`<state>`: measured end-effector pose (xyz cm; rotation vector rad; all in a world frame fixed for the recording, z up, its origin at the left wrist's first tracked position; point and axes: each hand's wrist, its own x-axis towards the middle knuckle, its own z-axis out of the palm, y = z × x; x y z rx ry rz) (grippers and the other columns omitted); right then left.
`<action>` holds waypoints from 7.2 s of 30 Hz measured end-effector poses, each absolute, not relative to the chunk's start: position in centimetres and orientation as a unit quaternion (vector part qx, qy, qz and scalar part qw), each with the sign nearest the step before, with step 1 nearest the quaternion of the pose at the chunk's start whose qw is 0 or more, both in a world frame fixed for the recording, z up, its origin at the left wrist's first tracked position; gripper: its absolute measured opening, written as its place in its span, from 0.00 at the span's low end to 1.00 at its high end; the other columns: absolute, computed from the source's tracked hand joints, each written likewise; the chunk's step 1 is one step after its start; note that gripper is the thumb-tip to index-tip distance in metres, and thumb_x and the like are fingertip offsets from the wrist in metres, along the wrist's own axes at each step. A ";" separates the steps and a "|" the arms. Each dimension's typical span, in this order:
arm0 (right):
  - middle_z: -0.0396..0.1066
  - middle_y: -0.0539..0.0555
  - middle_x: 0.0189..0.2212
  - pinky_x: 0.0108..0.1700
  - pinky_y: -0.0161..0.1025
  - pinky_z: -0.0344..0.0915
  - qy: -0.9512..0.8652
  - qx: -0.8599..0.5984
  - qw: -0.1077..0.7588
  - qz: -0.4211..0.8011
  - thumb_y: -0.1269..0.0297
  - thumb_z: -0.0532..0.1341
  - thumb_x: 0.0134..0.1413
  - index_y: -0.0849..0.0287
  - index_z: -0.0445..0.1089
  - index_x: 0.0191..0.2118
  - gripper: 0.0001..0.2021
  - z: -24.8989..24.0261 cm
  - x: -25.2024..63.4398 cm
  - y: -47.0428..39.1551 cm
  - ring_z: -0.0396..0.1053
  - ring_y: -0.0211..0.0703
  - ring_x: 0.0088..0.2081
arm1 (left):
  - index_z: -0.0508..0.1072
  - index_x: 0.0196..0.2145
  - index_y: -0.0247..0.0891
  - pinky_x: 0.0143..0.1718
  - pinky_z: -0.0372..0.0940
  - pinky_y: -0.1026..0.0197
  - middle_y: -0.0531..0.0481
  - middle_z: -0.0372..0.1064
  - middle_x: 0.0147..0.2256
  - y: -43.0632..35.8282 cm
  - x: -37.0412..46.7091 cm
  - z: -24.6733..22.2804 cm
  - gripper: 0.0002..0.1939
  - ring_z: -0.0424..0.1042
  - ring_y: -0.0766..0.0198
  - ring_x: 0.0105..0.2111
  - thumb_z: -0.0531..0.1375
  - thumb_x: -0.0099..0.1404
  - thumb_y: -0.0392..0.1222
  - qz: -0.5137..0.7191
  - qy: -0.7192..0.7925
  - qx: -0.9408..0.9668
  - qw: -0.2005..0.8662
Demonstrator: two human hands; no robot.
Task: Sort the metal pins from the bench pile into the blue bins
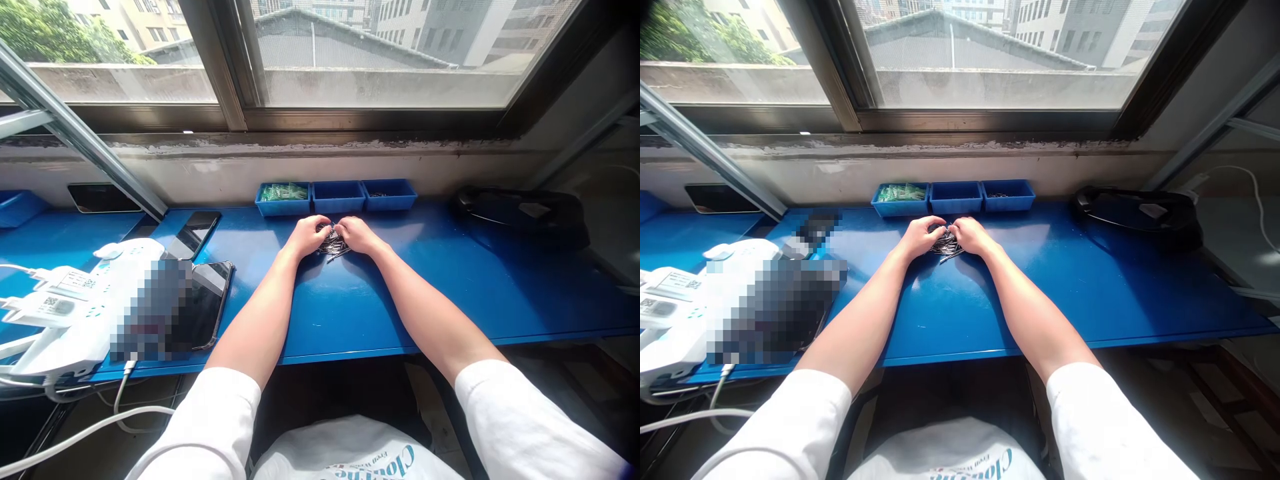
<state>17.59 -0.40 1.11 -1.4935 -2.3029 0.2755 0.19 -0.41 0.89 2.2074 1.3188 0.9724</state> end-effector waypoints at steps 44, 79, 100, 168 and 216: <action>0.52 0.60 0.63 0.52 0.66 0.53 -0.615 -0.708 0.344 0.032 0.60 0.57 0.48 0.57 0.54 0.62 0.33 0.2 23.8 2.7 0.53 0.63 0.54 | 0.73 0.40 0.37 0.49 0.61 0.56 0.43 0.71 0.43 0.7 -0.1 0.1 0.19 0.68 0.56 0.45 0.50 0.66 0.52 0.322 0.542 0.759 0.163; 0.73 0.53 0.38 0.43 0.38 0.66 -0.625 -0.502 0.492 0.341 0.67 0.53 0.48 0.59 0.69 0.38 0.12 0.3 16.9 0.4 0.70 0.41 0.40 | 0.59 0.60 0.44 0.63 0.39 0.41 0.43 0.51 0.63 -1.4 0.9 0.9 0.44 0.46 0.45 0.64 0.56 0.52 0.70 0.131 0.481 0.857 0.127; 0.72 0.60 0.37 0.44 0.40 0.63 -0.803 -0.551 0.213 0.073 0.69 0.56 0.55 0.61 0.73 0.34 0.08 0.2 19.7 0.3 0.68 0.47 0.41 | 0.68 0.50 0.38 0.54 0.60 0.54 0.41 0.66 0.52 -1.3 1.9 0.4 0.20 0.65 0.52 0.52 0.55 0.63 0.48 0.231 0.494 0.831 0.110; 0.73 0.52 0.23 0.29 0.34 0.60 -0.770 -0.548 0.281 0.171 0.61 0.61 0.44 0.61 0.72 0.25 0.08 1.9 19.4 -1.1 0.67 0.39 0.26 | 0.72 0.44 0.37 0.52 0.62 0.53 0.42 0.70 0.46 1.0 0.3 -0.7 0.14 0.68 0.53 0.48 0.54 0.62 0.42 0.337 0.530 0.767 0.131; 0.56 0.45 0.15 0.22 0.34 0.54 -0.592 -0.488 0.496 0.407 0.38 0.57 0.47 0.56 0.57 0.23 0.24 1.0 17.5 0.1 0.53 0.33 0.18 | 0.73 0.35 0.38 0.39 0.64 0.62 0.48 0.72 0.35 -0.8 1.1 1.4 0.11 0.70 0.64 0.35 0.55 0.65 0.46 0.425 0.408 0.799 0.121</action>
